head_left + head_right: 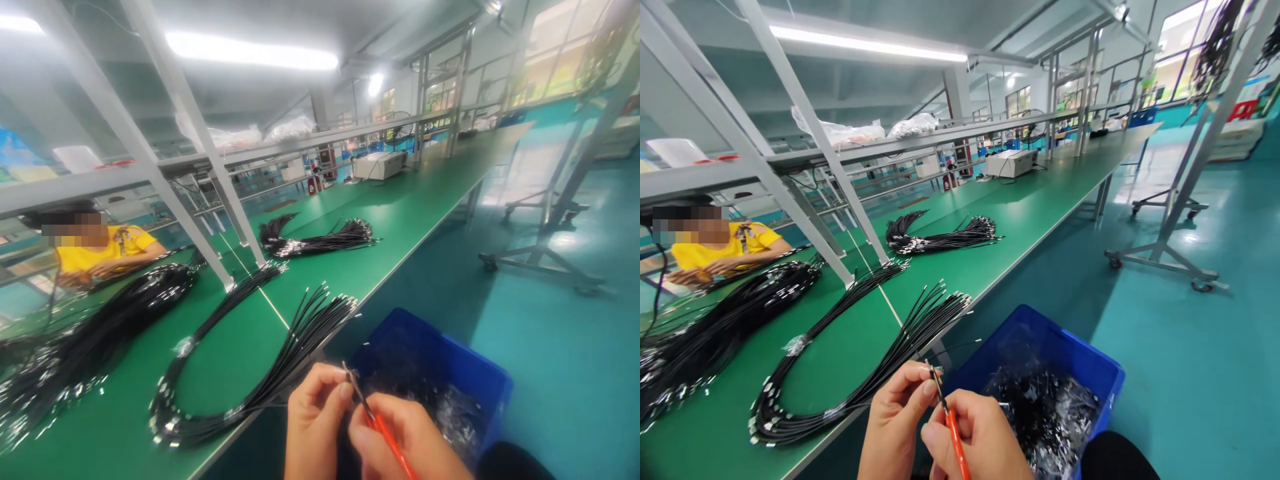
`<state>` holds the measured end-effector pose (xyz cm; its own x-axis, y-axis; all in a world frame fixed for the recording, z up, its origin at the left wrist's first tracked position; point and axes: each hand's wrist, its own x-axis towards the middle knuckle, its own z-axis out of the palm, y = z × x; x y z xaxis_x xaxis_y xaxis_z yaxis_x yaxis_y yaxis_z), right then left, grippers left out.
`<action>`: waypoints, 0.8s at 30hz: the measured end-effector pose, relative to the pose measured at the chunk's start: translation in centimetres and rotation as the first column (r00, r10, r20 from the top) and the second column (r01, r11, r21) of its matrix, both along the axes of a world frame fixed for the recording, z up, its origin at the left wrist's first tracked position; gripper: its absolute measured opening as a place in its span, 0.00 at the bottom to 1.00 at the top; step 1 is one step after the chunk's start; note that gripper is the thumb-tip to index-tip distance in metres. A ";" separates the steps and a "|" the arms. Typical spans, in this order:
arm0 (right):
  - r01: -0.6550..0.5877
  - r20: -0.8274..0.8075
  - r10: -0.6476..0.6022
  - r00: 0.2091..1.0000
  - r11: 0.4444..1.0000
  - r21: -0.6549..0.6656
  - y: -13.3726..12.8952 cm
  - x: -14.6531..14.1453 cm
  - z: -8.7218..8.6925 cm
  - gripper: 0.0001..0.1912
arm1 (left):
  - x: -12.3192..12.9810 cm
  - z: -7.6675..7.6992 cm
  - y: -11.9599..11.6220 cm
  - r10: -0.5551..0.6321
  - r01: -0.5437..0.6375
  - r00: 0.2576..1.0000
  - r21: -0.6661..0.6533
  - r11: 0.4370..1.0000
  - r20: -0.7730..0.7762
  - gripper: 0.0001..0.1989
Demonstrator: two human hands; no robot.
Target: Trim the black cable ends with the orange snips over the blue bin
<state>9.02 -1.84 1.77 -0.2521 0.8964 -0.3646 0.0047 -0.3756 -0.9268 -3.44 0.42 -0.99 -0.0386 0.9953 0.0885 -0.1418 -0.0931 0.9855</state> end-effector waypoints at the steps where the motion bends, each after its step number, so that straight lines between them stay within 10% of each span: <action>1: -0.005 0.026 0.005 1.000 1.000 -0.002 0.1 0.0 0.1 0.09 | 0.0 0.0 0.0 -0.012 0.012 1.000 0.007 1.000 -0.016 0.02; 24: -0.041 -0.110 0.045 0.993 0.998 0.038 -0.2 1.4 -1.6 0.11 | 0.7 -1.1 0.3 0.157 -0.137 0.951 0.093 0.986 -0.267 0.04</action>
<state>10.44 -2.02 0.18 -0.3280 0.8958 -0.3001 -0.0830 -0.3438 -0.9354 -2.78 0.67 -2.08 -0.1482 0.9710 0.1875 0.1517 -0.1650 0.9745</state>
